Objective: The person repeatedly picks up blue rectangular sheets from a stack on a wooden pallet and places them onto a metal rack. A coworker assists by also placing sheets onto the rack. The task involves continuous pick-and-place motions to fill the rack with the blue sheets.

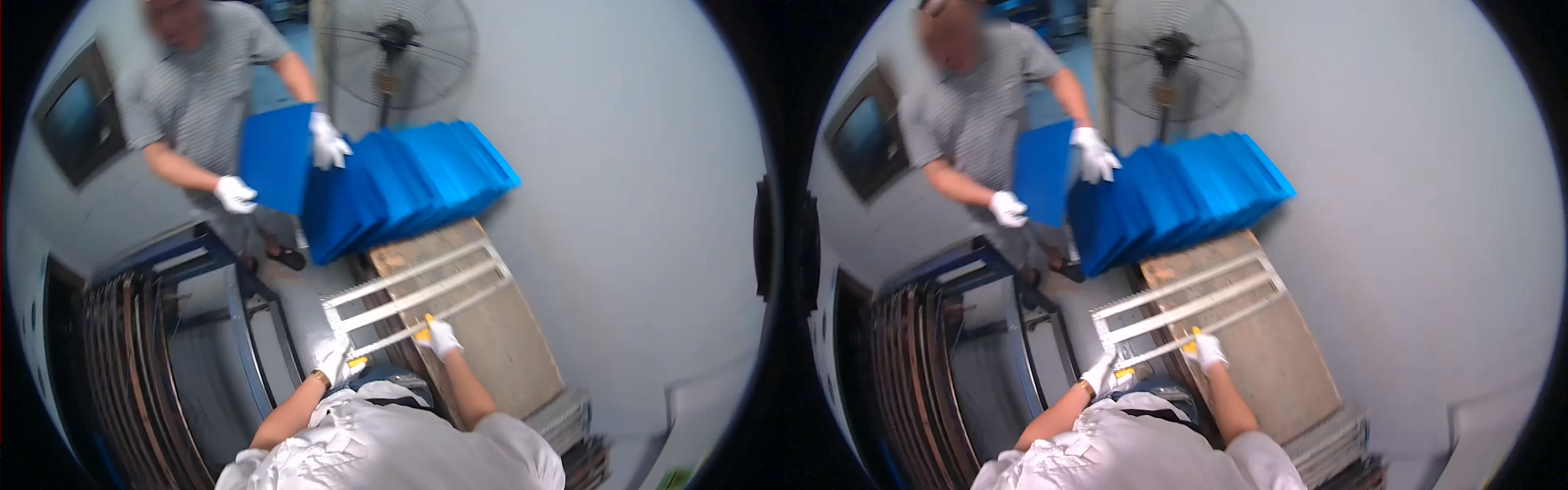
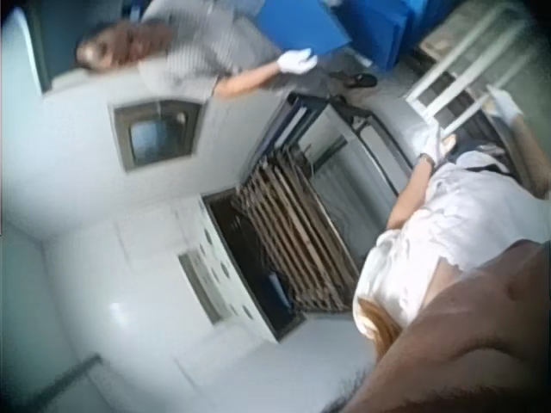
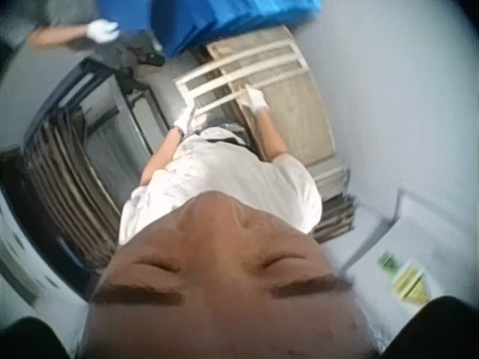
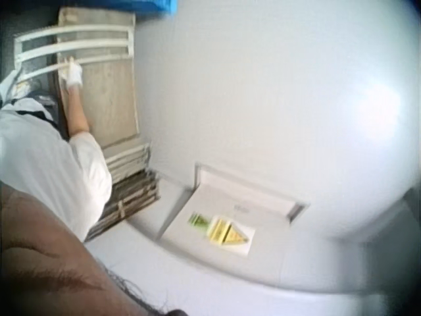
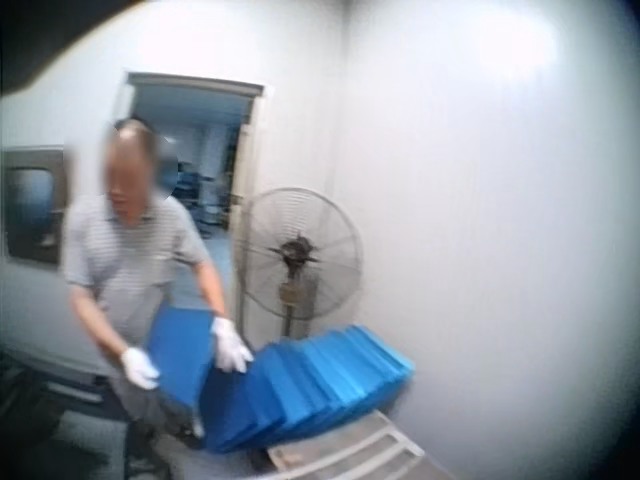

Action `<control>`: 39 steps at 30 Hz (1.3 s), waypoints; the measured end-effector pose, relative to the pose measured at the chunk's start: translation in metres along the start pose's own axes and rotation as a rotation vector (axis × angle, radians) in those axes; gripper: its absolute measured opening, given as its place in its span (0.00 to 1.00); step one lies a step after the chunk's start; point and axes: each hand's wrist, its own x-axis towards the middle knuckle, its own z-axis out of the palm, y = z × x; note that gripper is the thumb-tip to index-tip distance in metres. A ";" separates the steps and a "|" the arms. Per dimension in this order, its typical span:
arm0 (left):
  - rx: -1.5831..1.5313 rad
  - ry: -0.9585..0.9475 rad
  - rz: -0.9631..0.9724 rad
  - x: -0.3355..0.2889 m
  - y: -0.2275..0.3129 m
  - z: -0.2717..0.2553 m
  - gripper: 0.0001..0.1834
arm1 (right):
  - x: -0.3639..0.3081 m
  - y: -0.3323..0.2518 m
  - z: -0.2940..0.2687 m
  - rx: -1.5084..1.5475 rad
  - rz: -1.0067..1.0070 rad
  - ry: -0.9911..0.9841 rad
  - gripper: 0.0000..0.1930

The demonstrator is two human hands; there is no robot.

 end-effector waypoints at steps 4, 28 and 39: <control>0.035 0.141 0.055 0.000 0.005 0.009 0.27 | -0.041 -0.054 -0.031 -0.193 0.319 -0.214 0.16; -0.714 0.355 0.835 -0.249 -0.085 -0.128 0.15 | -0.215 -0.092 0.334 -0.591 -0.117 -1.571 0.24; -0.729 0.442 1.003 -0.398 -0.151 -0.134 0.13 | -0.308 -0.018 0.464 -1.086 -0.378 -1.948 0.15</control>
